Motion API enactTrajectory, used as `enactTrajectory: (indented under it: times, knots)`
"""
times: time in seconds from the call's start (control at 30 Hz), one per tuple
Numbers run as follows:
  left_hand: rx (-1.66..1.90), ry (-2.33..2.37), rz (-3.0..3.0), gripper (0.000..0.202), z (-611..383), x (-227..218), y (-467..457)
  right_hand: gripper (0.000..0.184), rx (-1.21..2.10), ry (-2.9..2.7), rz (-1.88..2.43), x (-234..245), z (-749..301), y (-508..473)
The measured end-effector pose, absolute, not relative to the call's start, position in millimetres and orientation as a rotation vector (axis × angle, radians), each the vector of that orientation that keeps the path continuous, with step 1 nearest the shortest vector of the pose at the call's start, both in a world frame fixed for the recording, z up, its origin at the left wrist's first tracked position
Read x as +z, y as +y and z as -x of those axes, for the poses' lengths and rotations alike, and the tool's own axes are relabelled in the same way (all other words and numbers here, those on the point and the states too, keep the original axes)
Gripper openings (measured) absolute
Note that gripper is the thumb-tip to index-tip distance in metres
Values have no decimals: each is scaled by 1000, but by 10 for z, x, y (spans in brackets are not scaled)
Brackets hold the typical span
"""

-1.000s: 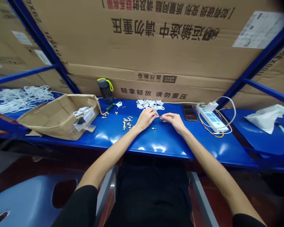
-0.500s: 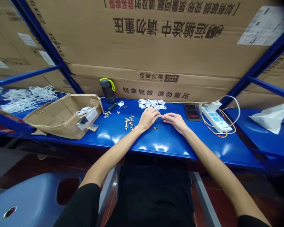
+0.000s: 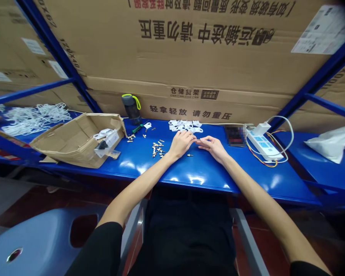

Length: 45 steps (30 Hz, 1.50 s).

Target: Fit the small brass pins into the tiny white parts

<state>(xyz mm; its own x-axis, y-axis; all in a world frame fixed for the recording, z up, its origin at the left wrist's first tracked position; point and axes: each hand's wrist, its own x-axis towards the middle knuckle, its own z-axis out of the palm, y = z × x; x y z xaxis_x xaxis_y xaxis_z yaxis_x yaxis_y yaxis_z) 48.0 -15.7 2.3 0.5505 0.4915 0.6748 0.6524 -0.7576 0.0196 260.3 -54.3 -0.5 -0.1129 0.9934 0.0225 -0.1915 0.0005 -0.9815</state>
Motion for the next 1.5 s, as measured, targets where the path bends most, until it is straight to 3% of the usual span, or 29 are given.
enactTrajectory:
  times: [0.4,0.8,1.5]
  knots:
    - [-1182,-1012,2719,25,-477,57,-180,51,1162,-1357,1109,49,-2621,-552]
    - [-1458,-932,2786,26,-473,35,-164,49,1164,-1341,1049,98,-2610,-582]
    - [-1186,-863,2660,32,-472,64,-193,42,1348,-1166,1041,36,-2621,-550]
